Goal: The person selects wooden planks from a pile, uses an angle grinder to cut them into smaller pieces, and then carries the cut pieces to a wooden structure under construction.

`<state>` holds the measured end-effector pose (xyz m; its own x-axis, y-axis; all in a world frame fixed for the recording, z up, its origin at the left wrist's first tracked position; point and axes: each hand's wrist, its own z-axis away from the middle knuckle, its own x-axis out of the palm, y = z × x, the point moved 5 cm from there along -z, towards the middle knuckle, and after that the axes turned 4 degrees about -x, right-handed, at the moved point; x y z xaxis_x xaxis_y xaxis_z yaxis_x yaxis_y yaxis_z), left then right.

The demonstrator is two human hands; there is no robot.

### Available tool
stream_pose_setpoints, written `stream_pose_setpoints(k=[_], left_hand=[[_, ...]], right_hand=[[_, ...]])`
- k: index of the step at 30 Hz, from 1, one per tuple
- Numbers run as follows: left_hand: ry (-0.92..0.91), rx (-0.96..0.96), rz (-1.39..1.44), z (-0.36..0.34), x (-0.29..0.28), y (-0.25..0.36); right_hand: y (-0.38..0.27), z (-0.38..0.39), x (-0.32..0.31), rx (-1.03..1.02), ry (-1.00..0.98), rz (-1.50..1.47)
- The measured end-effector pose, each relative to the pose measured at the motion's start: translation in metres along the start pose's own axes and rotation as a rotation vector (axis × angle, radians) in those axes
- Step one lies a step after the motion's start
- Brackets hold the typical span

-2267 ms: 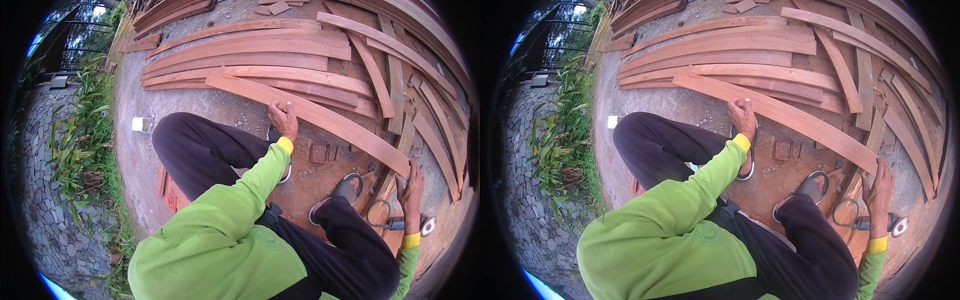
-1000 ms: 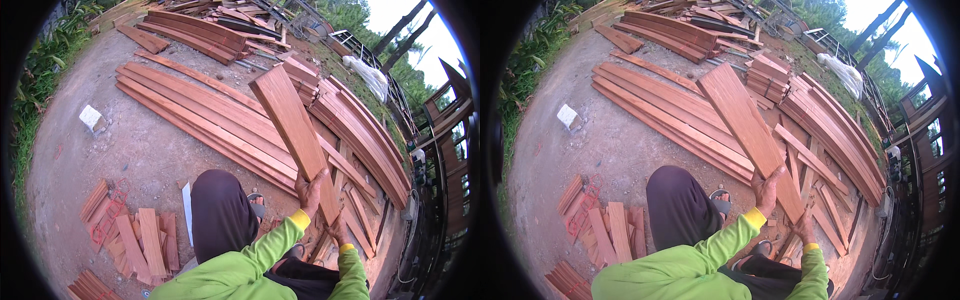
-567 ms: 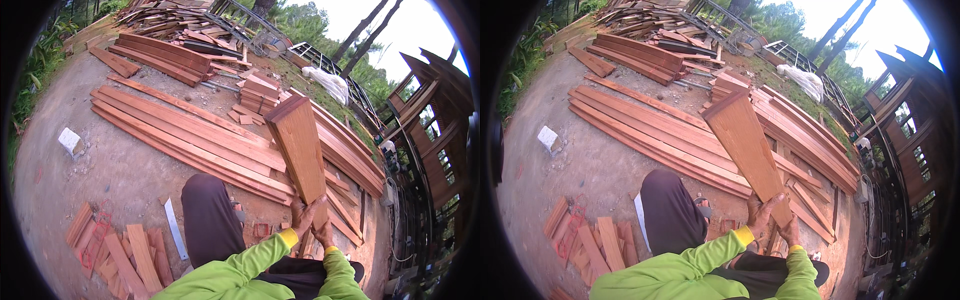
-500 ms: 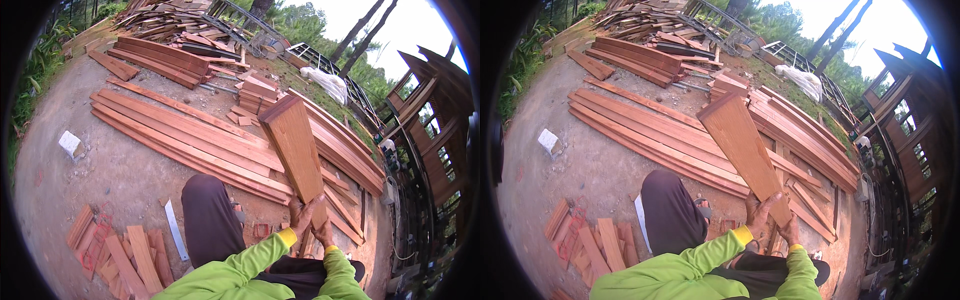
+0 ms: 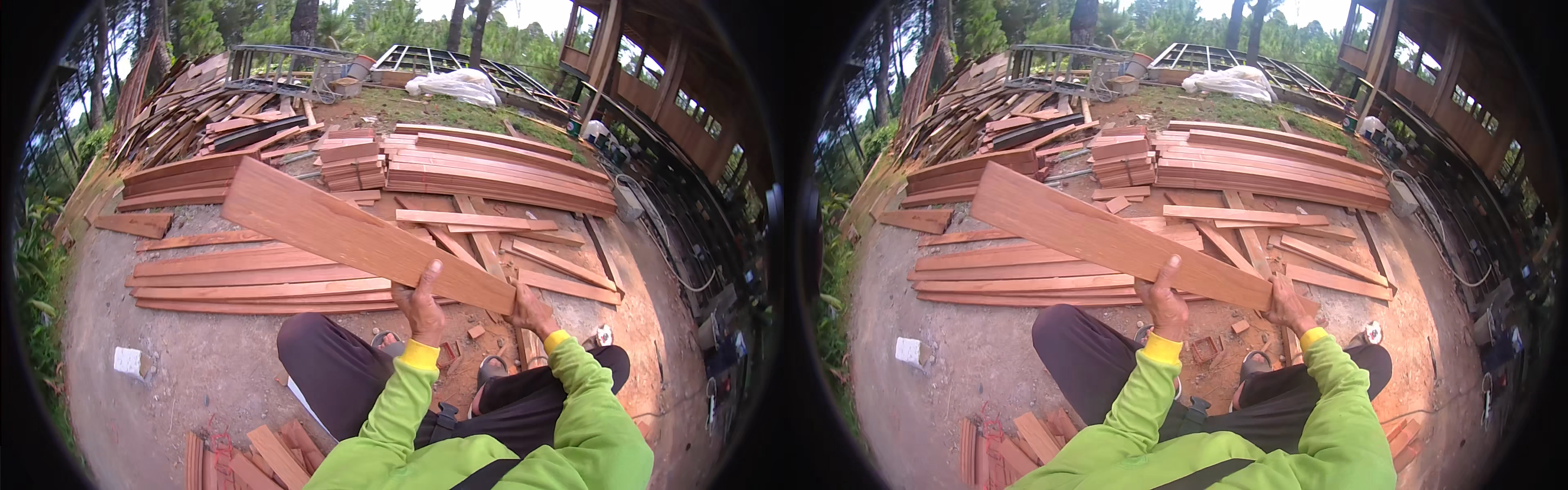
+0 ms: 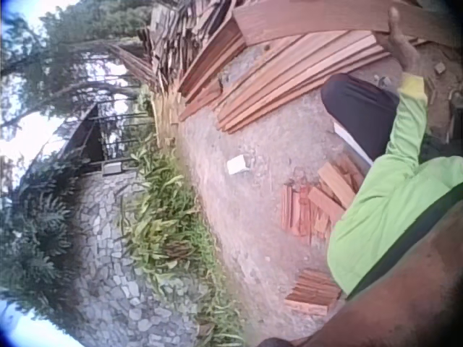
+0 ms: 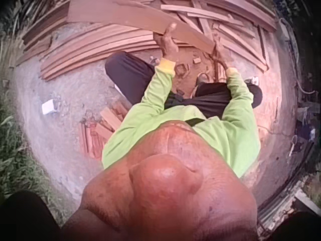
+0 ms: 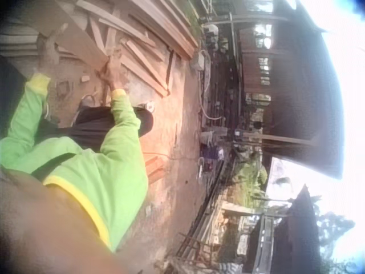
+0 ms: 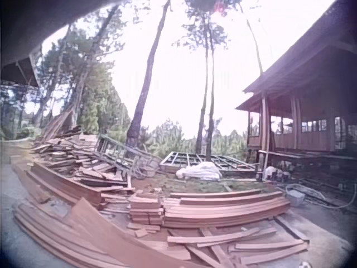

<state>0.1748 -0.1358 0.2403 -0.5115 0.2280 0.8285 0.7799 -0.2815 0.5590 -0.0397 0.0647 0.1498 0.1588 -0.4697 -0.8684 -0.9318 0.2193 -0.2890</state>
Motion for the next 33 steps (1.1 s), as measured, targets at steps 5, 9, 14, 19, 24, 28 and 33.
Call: stream_pose_setpoints(k=[5, 9, 14, 19, 24, 28, 33], left_hand=[[-0.499, 0.082, 0.109, -0.037, 0.02, 0.061], [-0.818, 0.01, 0.325, -0.054, 0.011, 0.078], [-0.608, 0.05, 0.389, -0.068, -0.05, 0.081], [-0.306, 0.07, 0.25, -0.078, -0.07, 0.07], [-0.439, 0.083, 0.277, -0.064, -0.011, 0.073], [-0.671, 0.339, 0.075, -0.044, 0.066, 0.097], [-0.845, 0.117, -0.018, -0.03, 0.072, 0.068]], right_hand=[[-0.063, -0.057, -0.038, -0.129, -0.038, -0.138], [-0.109, -0.078, -0.052, -0.223, -0.065, -0.116], [-0.13, -0.08, -0.058, -0.177, -0.308, -0.052], [-0.124, -0.084, -0.061, -0.17, -0.274, 0.005], [-0.109, -0.08, -0.072, -0.189, -0.161, -0.014], [-0.129, -0.09, -0.087, -0.231, 0.052, -0.175], [-0.153, -0.098, -0.067, -0.22, 0.173, -0.233]])
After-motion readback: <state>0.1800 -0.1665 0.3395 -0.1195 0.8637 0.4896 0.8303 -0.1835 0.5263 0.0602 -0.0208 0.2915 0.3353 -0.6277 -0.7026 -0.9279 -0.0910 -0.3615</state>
